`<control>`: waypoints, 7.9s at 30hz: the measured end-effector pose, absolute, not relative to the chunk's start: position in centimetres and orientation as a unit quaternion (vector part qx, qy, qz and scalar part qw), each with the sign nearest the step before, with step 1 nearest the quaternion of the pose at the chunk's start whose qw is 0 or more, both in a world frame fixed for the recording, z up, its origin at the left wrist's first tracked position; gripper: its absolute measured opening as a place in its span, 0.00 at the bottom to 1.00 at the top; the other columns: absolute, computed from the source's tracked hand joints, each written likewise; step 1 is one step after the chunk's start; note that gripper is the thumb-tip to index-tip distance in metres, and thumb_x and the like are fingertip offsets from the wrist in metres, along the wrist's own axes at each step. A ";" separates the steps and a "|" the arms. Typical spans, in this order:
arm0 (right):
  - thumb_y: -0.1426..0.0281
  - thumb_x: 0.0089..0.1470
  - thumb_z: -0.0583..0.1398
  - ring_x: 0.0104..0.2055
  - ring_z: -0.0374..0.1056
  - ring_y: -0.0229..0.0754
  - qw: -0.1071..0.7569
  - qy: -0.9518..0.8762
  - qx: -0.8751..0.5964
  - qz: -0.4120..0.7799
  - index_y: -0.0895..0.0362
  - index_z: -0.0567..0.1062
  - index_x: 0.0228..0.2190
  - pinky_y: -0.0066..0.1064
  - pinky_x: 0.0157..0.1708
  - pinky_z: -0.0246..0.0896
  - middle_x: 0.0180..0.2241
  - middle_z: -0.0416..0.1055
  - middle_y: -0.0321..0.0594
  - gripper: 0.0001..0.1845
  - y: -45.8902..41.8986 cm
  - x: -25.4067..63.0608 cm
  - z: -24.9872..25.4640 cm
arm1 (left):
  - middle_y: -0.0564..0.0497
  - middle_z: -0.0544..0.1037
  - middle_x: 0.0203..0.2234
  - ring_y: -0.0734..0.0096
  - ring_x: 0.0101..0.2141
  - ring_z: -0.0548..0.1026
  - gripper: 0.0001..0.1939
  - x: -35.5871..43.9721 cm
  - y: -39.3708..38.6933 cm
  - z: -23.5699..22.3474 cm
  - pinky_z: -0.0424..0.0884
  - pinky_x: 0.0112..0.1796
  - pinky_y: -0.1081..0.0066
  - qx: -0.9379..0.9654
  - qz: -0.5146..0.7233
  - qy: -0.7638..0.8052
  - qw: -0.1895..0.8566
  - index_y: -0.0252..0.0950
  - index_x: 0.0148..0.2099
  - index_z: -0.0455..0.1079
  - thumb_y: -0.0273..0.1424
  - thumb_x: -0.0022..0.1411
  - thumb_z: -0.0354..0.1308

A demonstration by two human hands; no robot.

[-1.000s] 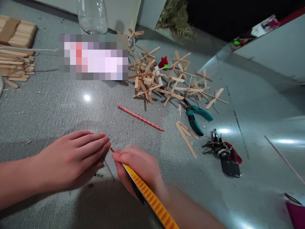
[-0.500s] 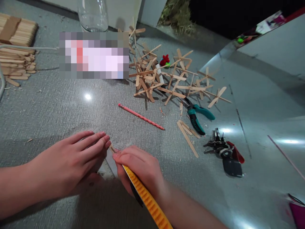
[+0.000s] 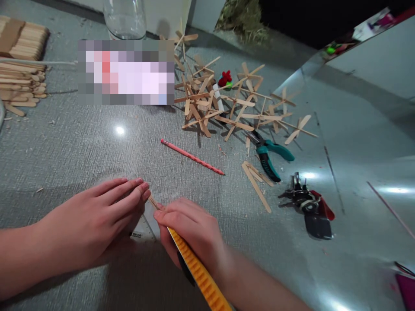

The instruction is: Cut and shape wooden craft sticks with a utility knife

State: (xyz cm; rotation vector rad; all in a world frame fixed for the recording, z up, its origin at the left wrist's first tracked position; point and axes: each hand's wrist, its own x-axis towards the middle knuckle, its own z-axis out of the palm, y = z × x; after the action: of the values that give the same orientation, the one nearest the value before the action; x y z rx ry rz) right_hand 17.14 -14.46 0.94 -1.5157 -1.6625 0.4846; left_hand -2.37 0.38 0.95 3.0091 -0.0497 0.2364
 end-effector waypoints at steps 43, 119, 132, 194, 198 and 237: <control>0.81 0.61 0.61 0.33 0.80 0.38 0.437 -0.621 -0.625 0.181 0.48 0.75 0.41 0.28 0.36 0.79 0.34 0.83 0.35 0.15 -14.1 16.6 0.6 | 0.35 0.79 0.59 0.44 0.58 0.77 0.28 -2.2 0.2 0.7 0.73 0.56 0.55 0.993 0.092 -0.021 0.068 0.24 0.56 0.79 0.45 0.70 0.61; 0.81 0.60 0.62 0.34 0.80 0.38 0.454 -0.611 -0.610 0.218 0.48 0.77 0.43 0.28 0.36 0.79 0.36 0.83 0.36 0.16 -14.5 17.2 0.6 | 0.37 0.75 0.63 0.44 0.62 0.72 0.29 -2.8 0.2 0.0 0.68 0.64 0.50 0.991 0.086 -0.019 0.100 0.26 0.60 0.76 0.46 0.70 0.57; 0.82 0.59 0.63 0.33 0.80 0.37 0.449 -0.619 -0.609 0.210 0.50 0.77 0.43 0.26 0.36 0.77 0.36 0.83 0.36 0.16 -14.5 17.1 0.5 | 0.37 0.76 0.63 0.44 0.61 0.74 0.28 -2.6 0.3 0.0 0.72 0.61 0.50 0.991 0.094 -0.023 0.097 0.26 0.60 0.76 0.45 0.71 0.56; 0.81 0.59 0.63 0.35 0.82 0.40 0.439 -0.607 -0.629 0.207 0.46 0.78 0.46 0.29 0.37 0.80 0.37 0.84 0.36 0.20 -14.9 17.3 0.7 | 0.35 0.78 0.60 0.44 0.58 0.77 0.40 -2.2 0.1 0.8 0.73 0.59 0.53 0.992 0.093 -0.013 0.090 0.23 0.57 0.79 0.57 0.62 0.64; 0.81 0.59 0.63 0.35 0.82 0.40 0.439 -0.604 -0.631 0.210 0.46 0.78 0.46 0.29 0.37 0.81 0.36 0.84 0.36 0.20 -14.8 17.3 0.7 | 0.35 0.78 0.60 0.44 0.57 0.77 0.40 -2.2 0.1 0.8 0.74 0.58 0.53 0.991 0.097 -0.013 0.092 0.23 0.57 0.79 0.57 0.61 0.65; 0.80 0.58 0.64 0.36 0.82 0.42 0.439 -0.606 -0.631 0.203 0.47 0.79 0.46 0.32 0.38 0.82 0.38 0.84 0.37 0.19 -15.0 17.3 0.5 | 0.35 0.77 0.62 0.45 0.59 0.76 0.37 -2.5 0.1 0.6 0.72 0.61 0.53 0.991 0.088 -0.009 0.100 0.24 0.60 0.77 0.54 0.66 0.62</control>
State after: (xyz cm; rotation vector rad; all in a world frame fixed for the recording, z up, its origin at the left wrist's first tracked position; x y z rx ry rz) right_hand 17.33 -15.01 0.47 -1.5676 -1.5065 0.5043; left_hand -2.46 0.07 0.61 2.9307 -0.0267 0.2589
